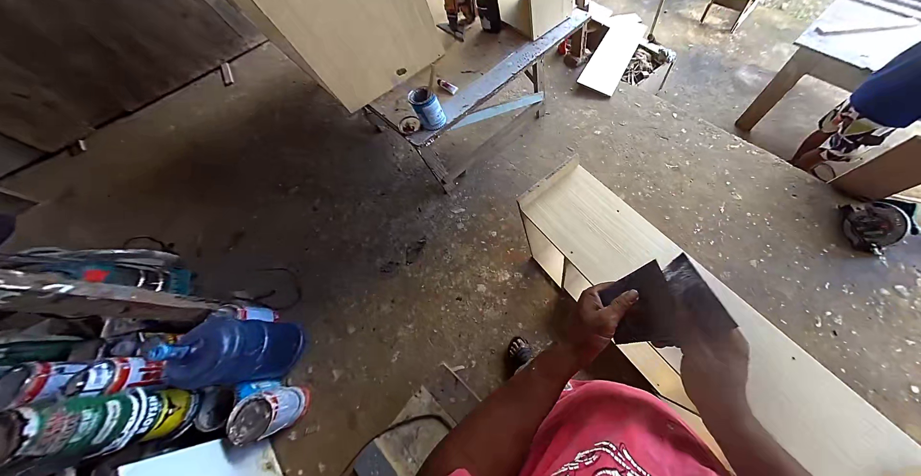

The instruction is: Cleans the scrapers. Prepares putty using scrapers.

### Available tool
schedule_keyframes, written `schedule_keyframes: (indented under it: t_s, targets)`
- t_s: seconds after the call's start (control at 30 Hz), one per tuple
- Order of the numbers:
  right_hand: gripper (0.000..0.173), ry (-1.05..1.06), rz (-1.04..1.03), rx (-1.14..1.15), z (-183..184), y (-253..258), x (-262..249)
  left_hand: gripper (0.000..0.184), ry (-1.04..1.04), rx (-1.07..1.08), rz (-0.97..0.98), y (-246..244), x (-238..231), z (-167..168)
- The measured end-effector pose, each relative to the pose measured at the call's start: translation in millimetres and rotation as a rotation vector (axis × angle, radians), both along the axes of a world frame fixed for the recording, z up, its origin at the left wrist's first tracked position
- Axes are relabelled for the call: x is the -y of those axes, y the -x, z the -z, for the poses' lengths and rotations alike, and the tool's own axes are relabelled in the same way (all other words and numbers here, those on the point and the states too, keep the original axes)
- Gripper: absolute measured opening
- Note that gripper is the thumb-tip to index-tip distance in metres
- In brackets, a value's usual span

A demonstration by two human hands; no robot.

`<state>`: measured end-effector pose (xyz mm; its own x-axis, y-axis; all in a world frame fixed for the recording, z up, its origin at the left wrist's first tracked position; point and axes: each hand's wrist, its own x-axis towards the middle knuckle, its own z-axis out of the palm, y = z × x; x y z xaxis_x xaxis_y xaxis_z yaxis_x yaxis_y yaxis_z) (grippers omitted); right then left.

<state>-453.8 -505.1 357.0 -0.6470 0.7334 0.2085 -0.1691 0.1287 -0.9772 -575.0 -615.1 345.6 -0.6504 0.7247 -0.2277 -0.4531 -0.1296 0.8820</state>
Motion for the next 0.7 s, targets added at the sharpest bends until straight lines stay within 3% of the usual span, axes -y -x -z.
schedule_keyframes:
  t_s: [0.17, 0.37, 0.5, 0.57, 0.7]
  targets:
    - [0.018, -0.03, -0.244, 0.182, 8, 96, 48, 0.022, 0.137, -0.069, -0.098, 98, 77, 5]
    - [0.026, 0.125, -0.797, 0.415, 8, 195, 65, 0.026, 0.16, -0.085, -0.162, 187, 164, 0]
    - [0.03, -0.574, -0.75, 0.361, 12, 229, 67, 0.037, 0.185, -0.046, -0.287, 233, 212, -1]
    - [0.032, -0.855, -0.776, 0.309, 8, 244, 79, 0.032, 0.232, -0.015, -0.325, 244, 225, 1]
    - [0.043, -1.094, -0.855, 0.363, 21, 288, 121, 0.032, 0.313, 0.072, -0.287, 260, 239, 7]
